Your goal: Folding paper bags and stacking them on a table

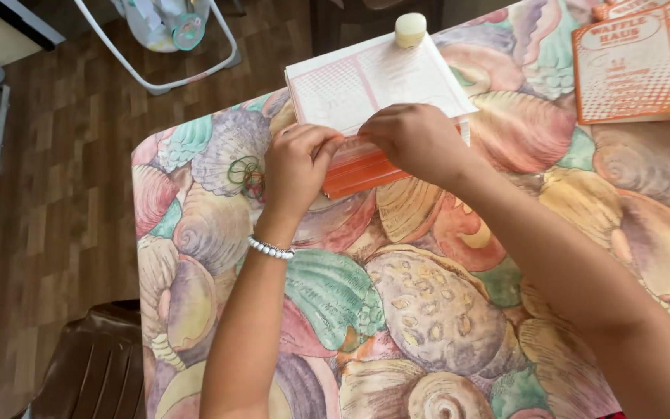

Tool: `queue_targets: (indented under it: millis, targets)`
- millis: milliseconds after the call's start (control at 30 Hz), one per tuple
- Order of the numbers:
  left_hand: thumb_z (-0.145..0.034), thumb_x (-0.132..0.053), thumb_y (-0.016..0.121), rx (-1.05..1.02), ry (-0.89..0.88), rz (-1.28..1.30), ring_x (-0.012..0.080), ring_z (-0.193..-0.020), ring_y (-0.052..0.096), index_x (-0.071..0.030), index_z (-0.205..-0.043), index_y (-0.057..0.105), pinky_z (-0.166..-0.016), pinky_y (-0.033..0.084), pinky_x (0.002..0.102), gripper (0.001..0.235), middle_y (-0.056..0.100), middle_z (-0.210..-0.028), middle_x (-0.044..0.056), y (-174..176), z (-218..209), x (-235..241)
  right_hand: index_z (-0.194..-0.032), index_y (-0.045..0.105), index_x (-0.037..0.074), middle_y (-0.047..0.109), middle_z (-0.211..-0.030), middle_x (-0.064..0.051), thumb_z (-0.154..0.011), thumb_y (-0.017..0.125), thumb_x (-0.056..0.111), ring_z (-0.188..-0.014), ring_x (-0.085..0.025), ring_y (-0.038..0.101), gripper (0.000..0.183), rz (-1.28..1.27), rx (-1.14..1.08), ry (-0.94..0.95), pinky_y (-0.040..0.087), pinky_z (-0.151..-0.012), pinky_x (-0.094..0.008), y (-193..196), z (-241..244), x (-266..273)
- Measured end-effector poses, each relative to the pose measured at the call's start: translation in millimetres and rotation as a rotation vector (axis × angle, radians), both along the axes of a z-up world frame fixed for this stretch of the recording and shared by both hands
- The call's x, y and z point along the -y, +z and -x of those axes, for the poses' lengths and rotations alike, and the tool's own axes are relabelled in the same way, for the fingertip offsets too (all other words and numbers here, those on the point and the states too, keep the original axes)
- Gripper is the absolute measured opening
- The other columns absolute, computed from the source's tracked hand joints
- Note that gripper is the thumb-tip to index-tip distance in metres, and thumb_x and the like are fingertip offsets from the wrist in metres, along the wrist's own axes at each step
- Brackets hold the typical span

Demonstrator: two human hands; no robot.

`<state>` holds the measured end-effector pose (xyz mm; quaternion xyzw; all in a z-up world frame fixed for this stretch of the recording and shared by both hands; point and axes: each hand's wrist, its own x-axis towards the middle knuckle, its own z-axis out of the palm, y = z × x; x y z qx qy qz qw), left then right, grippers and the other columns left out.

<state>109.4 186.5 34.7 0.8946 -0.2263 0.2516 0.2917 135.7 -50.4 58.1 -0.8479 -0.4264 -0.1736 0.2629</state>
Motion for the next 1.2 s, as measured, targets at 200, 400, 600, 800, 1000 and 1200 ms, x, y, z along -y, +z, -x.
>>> queue_targets:
  millis: [200,400,600,800,1000,1200]
  targets:
    - [-0.098,-0.033,0.076,-0.068,0.079,0.377,0.0378,-0.109,0.069,-0.006,-0.135,0.059,-0.092,0.056,0.048,0.049,0.072,-0.113,0.017,14.6,12.9,10.2,-0.097,0.08,0.008,0.077,-0.087,-0.007,-0.093,0.082,0.01,-0.086,-0.026,0.074,0.006,-0.44,-0.235,-0.091,0.057,-0.071,-0.032,-31.1,-8.2,-2.5]
    - [-0.093,-0.037,0.082,-0.111,0.126,0.621,0.032,-0.116,0.067,-0.009,-0.136,0.055,-0.095,0.056,0.041,0.058,0.068,-0.123,0.016,-4.2,8.8,13.2,-0.094,0.081,0.01,0.072,-0.079,-0.005,-0.083,0.087,0.008,-0.072,-0.012,0.065,0.013,-0.557,-0.508,-0.166,0.054,-0.069,-0.026,-30.4,0.5,-6.5]
    - [-0.09,-0.042,0.084,-0.09,0.112,0.673,0.0363,-0.119,0.061,-0.01,-0.119,0.055,-0.095,0.055,0.047,0.052,0.058,-0.123,0.014,-1.9,13.0,20.5,-0.092,0.079,0.01,0.075,-0.085,-0.004,-0.081,0.089,0.011,-0.075,-0.008,0.058,0.015,-0.601,-0.633,-0.116,0.051,-0.07,-0.022,-14.9,3.2,-1.6]
    - [-0.084,-0.047,0.089,-0.092,0.092,0.667,0.037,-0.122,0.059,-0.006,-0.132,0.047,-0.1,0.051,0.051,0.076,0.053,-0.126,0.017,-6.4,10.8,20.8,-0.094,0.074,0.001,0.069,-0.079,-0.007,-0.088,0.081,0.004,-0.069,-0.01,0.056,0.01,-0.64,-0.7,-0.09,0.049,-0.063,-0.022,-15.0,-4.6,3.5]
    - [-0.086,-0.046,0.079,0.069,0.141,0.352,0.0229,-0.106,0.056,-0.009,-0.111,0.059,-0.09,0.048,0.034,0.048,0.052,-0.111,0.006,13.6,18.7,22.4,-0.088,0.045,0.013,0.047,-0.069,0.002,-0.104,0.069,-0.001,-0.06,-0.005,0.039,0.032,-0.822,-0.723,-0.04,0.034,-0.053,-0.021,-11.5,-4.7,-2.5]
    - [-0.092,-0.028,0.079,-0.008,0.103,0.247,0.0242,-0.096,0.049,-0.009,-0.081,0.064,-0.086,0.043,0.037,0.026,0.053,-0.095,0.003,2.6,4.6,13.0,-0.101,0.077,0.007,0.068,-0.099,-0.002,-0.104,0.064,-0.002,-0.08,-0.009,0.059,0.016,-0.605,-0.578,0.01,0.044,-0.067,-0.022,-8.3,-5.0,4.8]
